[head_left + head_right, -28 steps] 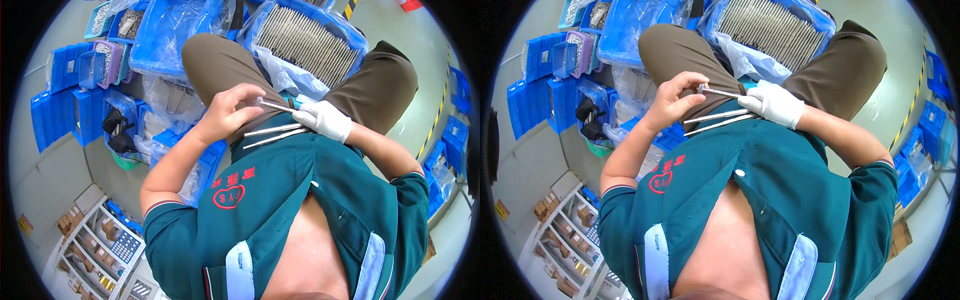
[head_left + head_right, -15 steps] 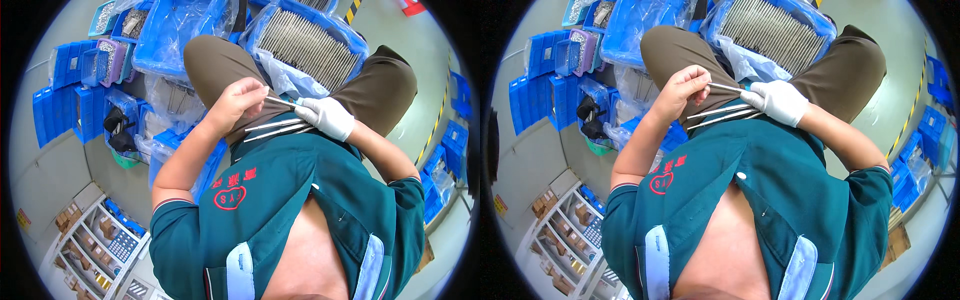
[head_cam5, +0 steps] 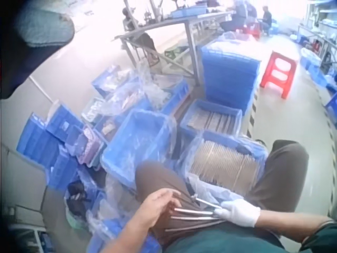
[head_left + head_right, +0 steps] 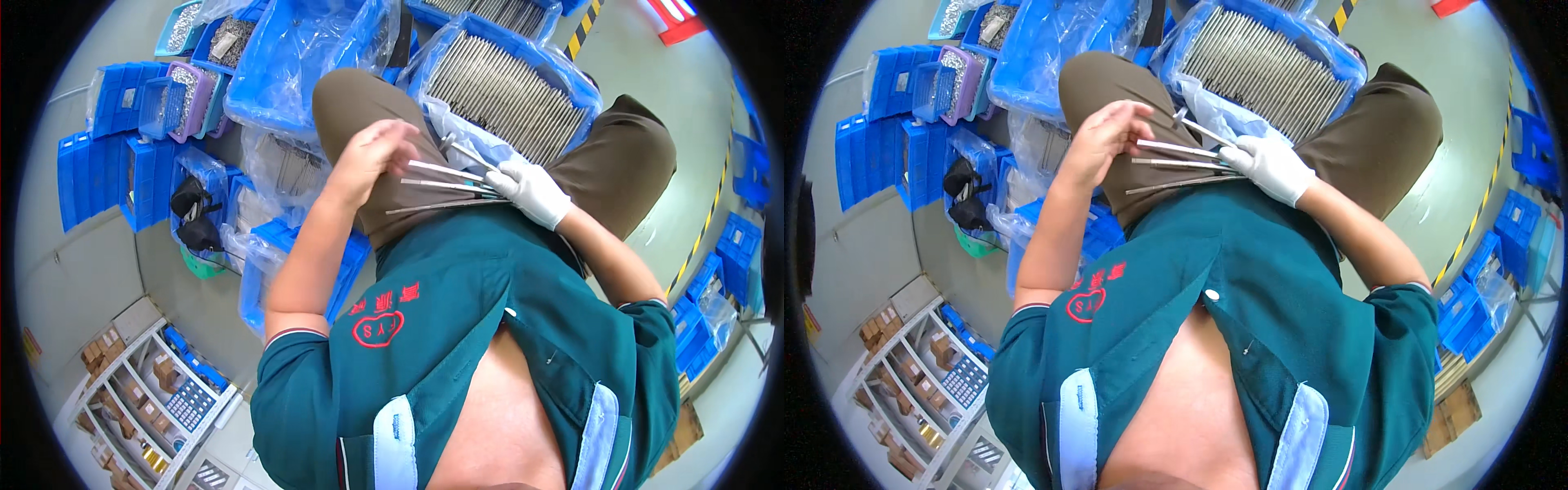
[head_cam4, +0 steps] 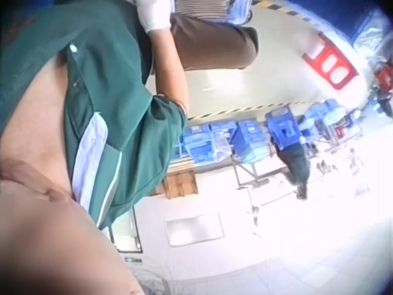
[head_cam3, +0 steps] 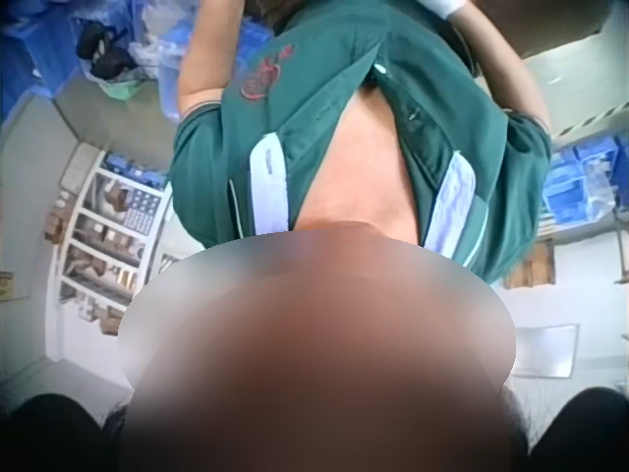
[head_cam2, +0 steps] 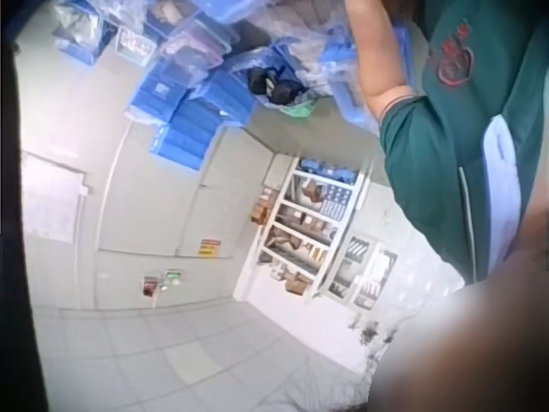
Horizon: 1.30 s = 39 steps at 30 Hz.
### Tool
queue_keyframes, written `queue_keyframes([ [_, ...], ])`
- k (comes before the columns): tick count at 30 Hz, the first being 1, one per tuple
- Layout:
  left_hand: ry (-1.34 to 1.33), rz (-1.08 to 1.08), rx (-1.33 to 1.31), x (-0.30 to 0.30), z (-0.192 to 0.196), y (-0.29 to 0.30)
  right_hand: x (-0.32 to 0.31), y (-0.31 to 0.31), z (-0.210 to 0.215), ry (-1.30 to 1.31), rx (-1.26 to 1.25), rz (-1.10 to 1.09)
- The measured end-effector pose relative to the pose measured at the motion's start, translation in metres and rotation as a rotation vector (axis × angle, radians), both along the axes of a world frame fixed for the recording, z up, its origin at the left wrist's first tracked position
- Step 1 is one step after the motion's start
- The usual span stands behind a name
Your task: The recorder is sitting on the floor, inspecting and sorting various metallic medical instruments, such as forceps and small round components, from several blue plastic bins.
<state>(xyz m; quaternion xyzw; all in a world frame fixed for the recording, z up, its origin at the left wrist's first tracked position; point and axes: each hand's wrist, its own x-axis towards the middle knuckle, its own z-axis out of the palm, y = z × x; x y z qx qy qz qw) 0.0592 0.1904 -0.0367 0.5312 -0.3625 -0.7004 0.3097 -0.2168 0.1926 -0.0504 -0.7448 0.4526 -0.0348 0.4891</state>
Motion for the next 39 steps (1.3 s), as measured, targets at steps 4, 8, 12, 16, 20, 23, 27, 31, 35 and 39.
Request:
queue_keyframes([
  [4, 0.338, 0.457, -0.049, 0.023, -0.002, 0.003, -0.001, 0.0, 0.003, -0.209, 0.083, -0.427],
  [8, 0.354, 0.761, -0.234, -0.011, -0.017, 0.023, 0.005, -0.006, 0.002, -0.297, 0.164, -0.627],
  [12, 0.673, 0.292, -0.12, -0.069, 0.0, 0.012, 0.022, -0.01, 0.007, -0.331, 0.025, -0.547],
  [16, 0.598, 0.32, -0.18, -0.101, -0.019, -0.016, 0.033, -0.005, -0.002, -0.327, -0.06, -0.484],
  [20, 0.695, 0.442, -0.147, -0.108, -0.009, -0.022, 0.026, -0.01, -0.016, -0.244, -0.485, -0.442],
  [23, 0.668, 0.523, -0.201, -0.095, -0.012, -0.027, 0.023, -0.021, -0.024, -0.574, 0.01, -0.755],
  [27, 0.123, 0.198, -0.367, -0.087, -0.004, -0.029, 0.017, -0.041, -0.004, -1.172, 0.307, -0.78],
  [31, 0.164, 0.129, -0.287, -0.109, -0.009, -0.022, 0.029, -0.05, 0.023, -1.002, 0.221, -0.739],
  [35, 0.223, 0.091, -0.281, -0.102, 0.01, -0.021, 0.031, -0.044, 0.03, -0.822, 0.079, -0.527],
  [39, -0.013, 0.047, -0.37, -0.088, 0.013, -0.008, 0.003, -0.058, 0.048, -0.809, 0.306, -0.698],
])
